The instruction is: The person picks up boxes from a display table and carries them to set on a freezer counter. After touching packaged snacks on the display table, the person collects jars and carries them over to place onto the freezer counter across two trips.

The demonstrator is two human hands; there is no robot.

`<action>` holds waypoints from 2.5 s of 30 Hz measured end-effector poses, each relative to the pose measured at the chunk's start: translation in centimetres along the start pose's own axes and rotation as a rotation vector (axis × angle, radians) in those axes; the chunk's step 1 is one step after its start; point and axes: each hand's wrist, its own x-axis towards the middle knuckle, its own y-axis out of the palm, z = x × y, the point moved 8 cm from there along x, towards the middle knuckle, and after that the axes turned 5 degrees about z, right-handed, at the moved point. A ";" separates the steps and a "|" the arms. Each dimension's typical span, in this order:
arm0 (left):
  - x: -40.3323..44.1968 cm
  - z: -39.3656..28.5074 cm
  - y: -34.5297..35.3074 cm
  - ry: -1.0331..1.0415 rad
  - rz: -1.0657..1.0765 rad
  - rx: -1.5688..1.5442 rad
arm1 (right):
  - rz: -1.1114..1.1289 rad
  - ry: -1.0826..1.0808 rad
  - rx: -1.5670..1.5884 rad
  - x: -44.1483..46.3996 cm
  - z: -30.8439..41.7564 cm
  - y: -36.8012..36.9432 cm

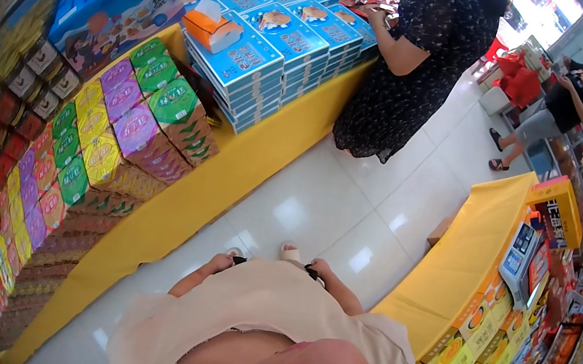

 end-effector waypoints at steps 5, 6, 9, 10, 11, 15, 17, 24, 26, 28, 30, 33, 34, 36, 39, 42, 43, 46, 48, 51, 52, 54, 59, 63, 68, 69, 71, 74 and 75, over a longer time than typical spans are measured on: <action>0.3 1.3 0.6 -0.069 -0.073 -0.241 | 0.043 -0.037 -0.057 0.5 0.6 -0.6; 0.5 1.2 0.7 -0.007 -0.096 -0.255 | 0.032 -0.040 -0.048 0.7 0.7 -1.0; 1.2 2.3 1.7 -0.059 -0.106 -0.324 | 0.075 -0.034 -0.001 1.2 0.6 -1.3; 1.4 2.6 1.9 -0.063 -0.112 -0.335 | 0.055 -0.034 0.001 1.6 0.6 -1.5; 1.7 2.6 1.9 -0.047 -0.104 -0.249 | 0.058 -0.041 -0.006 1.8 0.7 -1.6; 0.3 1.7 1.2 -0.070 -0.108 -0.245 | 0.133 -0.013 0.018 1.1 1.6 -1.3; 0.7 2.1 1.3 -0.062 -0.096 -0.224 | 0.159 0.004 0.046 1.0 1.6 -1.0; 1.7 2.8 1.5 -0.030 -0.067 -0.129 | 0.108 0.023 0.079 -0.9 2.7 -1.5; 1.4 2.5 1.2 -0.017 -0.065 -0.130 | 0.067 -0.001 0.123 -1.4 3.0 -1.5; 1.4 2.4 0.9 -0.002 -0.062 -0.127 | -0.080 -0.056 0.320 -2.4 3.5 -2.3; 1.6 2.4 1.0 0.011 -0.049 -0.092 | -0.089 -0.079 0.353 -2.5 3.6 -2.2; 2.2 3.5 1.5 -0.054 -0.053 -0.212 | -0.099 -0.092 0.454 -2.1 2.9 -1.8; 2.4 3.7 1.6 -0.054 -0.051 -0.211 | -0.101 -0.081 0.525 -2.1 2.7 -1.7; 2.7 4.0 1.7 -0.070 -0.037 -0.231 | -0.103 -0.059 0.469 -2.4 2.6 -1.9; 2.6 4.1 1.6 -0.094 -0.044 -0.273 | -0.121 -0.054 0.401 -3.2 3.1 -2.3; 2.3 3.9 1.6 -0.115 -0.045 -0.312 | -0.105 0.015 0.693 -3.2 2.2 -1.9; 2.6 4.2 1.8 -0.114 -0.044 -0.309 | -0.064 0.099 0.994 -3.0 1.3 -1.0; 3.1 4.3 1.9 -0.069 -0.040 -0.278 | -0.046 0.138 1.059 -3.5 1.1 -0.6; 3.1 4.2 1.9 -0.068 -0.044 -0.334 | 0.022 0.101 0.942 -4.0 1.9 -0.7; -0.6 1.0 -0.3 -0.070 -0.041 -0.281 | 0.155 0.015 0.718 -1.9 1.2 1.0; -0.4 1.3 -0.1 -0.073 -0.045 -0.285 | 0.217 -0.030 0.616 -1.6 1.7 1.5; 0.8 2.4 0.6 -0.076 -0.053 -0.341 | 0.270 -0.034 0.508 -1.7 2.7 0.9; 0.7 2.5 0.8 -0.068 -0.049 -0.277 | 0.382 -0.069 0.080 -1.3 4.7 -0.5; 1.6 3.3 1.0 0.011 -0.091 -0.134 | 0.423 -0.141 -0.322 -0.4 5.3 0.0; 2.4 4.7 3.5 -0.055 -0.036 -0.335 | 0.546 0.027 -0.323 0.3 2.5 0.0; 2.6 4.6 4.0 -0.054 -0.041 -0.342 | 0.553 -0.016 -0.306 0.3 2.3 -0.1; 2.7 3.8 4.8 0.039 -0.073 -0.235 | 0.546 -0.078 -0.354 0.8 1.9 -0.5; 4.1 4.1 7.7 0.039 -0.196 -0.209 | 0.499 -0.258 -0.406 0.3 2.4 -2.0; 3.5 3.0 8.3 0.028 -0.198 -0.229 | 0.486 -0.318 -0.425 -0.1 2.6 -2.5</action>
